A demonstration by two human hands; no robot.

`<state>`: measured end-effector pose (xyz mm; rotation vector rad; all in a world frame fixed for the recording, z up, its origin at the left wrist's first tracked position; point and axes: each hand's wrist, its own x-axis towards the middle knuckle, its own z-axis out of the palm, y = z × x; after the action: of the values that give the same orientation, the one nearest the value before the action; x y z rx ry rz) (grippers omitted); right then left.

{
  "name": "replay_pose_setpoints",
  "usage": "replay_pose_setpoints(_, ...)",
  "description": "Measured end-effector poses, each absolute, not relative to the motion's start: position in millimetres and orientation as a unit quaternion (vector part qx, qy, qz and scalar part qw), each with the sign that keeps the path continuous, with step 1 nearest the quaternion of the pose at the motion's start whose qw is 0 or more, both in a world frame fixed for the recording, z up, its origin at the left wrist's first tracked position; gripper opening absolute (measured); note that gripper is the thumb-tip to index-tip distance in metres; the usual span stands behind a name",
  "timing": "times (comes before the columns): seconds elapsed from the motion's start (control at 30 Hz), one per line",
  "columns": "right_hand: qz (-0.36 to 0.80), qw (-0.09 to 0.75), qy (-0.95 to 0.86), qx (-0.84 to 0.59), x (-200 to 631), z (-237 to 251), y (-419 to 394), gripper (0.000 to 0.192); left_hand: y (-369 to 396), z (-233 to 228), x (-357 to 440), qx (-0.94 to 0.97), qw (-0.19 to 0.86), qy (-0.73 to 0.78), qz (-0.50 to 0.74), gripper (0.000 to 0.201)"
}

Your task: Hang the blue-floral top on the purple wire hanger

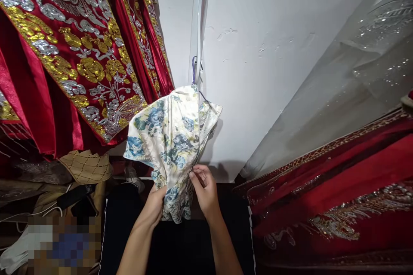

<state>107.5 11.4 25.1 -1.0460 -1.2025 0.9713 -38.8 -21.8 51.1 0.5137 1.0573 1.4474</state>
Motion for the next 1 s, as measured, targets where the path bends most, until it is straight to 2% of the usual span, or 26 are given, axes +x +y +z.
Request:
replay_pose_setpoints(0.13, 0.421, 0.582, -0.533, -0.447, 116, 44, 2, 0.02, -28, 61, -26, 0.192, 0.65, 0.448, 0.583, 0.068)
replay_pose_setpoints(0.3, 0.394, 0.605, -0.496, -0.482, 122, 54, -5, 0.022, -29, 61, -26, 0.194, 0.656, 0.447, 0.576, 0.071)
replay_pose_setpoints(0.47, 0.424, 0.581, -0.517, -0.465, 117, 50, -7, 0.019, -30, 63, -23, 0.219, 0.676, 0.426, 0.56, 0.068)
replay_pose_setpoints(0.7, 0.429, 0.63, -0.48, -0.435, 121, 53, -10, 0.021, -36, 72, -3, 0.275, 0.726, 0.374, 0.507, 0.053)
replay_pose_setpoints(0.83, 0.431, 0.619, -0.496, -0.431, 123, 57, -12, 0.02, -39, 77, 0, 0.262, 0.717, 0.376, 0.525, 0.054)
replay_pose_setpoints(1.0, 0.395, 0.652, -0.451, -0.464, 125, 58, -15, 0.023, -40, 78, 4, 0.254, 0.724, 0.36, 0.531, 0.058)
